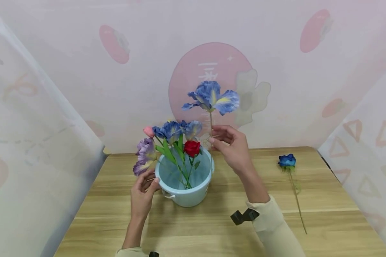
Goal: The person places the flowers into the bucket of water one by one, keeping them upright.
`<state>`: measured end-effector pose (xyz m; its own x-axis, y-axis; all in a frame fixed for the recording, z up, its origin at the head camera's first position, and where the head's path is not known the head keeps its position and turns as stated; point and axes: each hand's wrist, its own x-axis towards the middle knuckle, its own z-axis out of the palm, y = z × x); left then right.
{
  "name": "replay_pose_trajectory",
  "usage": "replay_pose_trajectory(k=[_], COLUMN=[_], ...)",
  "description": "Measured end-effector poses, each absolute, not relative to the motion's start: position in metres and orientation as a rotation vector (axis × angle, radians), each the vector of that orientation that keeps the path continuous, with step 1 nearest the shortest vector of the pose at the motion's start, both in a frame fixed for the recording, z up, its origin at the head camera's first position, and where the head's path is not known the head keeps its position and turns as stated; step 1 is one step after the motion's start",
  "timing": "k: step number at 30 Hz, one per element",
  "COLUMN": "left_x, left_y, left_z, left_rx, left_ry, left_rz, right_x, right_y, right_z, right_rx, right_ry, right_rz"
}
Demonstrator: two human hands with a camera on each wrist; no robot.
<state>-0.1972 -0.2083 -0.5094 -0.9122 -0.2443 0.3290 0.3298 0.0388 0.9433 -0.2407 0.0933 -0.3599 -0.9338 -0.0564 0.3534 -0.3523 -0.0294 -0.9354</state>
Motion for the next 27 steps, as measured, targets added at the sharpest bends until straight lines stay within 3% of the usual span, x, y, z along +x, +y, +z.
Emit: replay_pose_trajectory(k=[15, 27], left_x=[-0.198, -0.199], left_y=[-0.209, -0.209], left_z=[-0.512, -0.514], left_rx=[-0.086, -0.089], left_ry=[-1.922, -1.936], left_rz=[-1.936, -1.922], right_x=[-0.252, -0.265], right_y=[0.045, 0.003], right_z=[-0.334, -0.348], right_rx=[0.554, 0.636], right_ry=[-2.089, -2.121], right_rz=[1.971, 1.958])
